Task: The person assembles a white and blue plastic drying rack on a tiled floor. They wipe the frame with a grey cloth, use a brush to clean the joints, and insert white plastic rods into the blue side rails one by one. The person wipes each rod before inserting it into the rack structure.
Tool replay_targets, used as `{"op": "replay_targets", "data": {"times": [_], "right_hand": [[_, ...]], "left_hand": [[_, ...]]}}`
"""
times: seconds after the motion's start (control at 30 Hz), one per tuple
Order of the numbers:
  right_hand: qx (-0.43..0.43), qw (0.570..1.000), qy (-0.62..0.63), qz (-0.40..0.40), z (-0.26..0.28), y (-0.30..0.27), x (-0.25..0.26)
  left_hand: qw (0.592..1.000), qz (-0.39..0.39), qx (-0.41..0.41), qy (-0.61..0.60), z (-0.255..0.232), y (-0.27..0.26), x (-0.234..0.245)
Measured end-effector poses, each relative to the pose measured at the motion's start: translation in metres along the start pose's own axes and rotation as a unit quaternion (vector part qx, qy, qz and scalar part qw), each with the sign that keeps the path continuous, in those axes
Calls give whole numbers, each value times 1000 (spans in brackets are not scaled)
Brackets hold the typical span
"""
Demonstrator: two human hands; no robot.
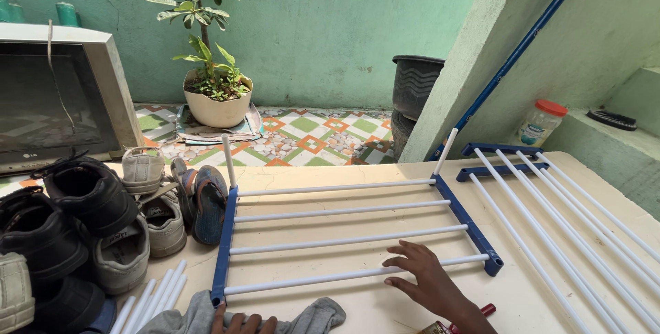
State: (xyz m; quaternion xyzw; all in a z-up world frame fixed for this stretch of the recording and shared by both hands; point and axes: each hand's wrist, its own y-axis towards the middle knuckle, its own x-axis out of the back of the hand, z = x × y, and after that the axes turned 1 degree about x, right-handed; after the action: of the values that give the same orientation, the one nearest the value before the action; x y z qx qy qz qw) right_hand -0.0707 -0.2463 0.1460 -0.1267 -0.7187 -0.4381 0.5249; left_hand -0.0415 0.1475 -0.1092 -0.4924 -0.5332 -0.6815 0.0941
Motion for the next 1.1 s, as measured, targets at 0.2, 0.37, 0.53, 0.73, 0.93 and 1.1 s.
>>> {"op": "replay_targets", "data": {"times": [0.2,0.37,0.53,0.73,0.93,1.1], "right_hand": [[-148,979,21,142,6,0,-27],[-194,970,40,145,8,0,-15],[-245,952,24,182,-4,0,-4],[-342,910,8,236,-42,-17,18],[-379,891,9,250,-41,-15,34],[-260,961,58,71,-7,-4,15]], "left_hand": [[924,373,68,-56,14,5,-16],[964,163,143,153,23,64,82],[911,344,222,52,1,106,122],[915,348,193,-69,-36,136,133],[918,329,193,-106,-51,147,146],[928,288,198,-131,-34,130,153]]}}
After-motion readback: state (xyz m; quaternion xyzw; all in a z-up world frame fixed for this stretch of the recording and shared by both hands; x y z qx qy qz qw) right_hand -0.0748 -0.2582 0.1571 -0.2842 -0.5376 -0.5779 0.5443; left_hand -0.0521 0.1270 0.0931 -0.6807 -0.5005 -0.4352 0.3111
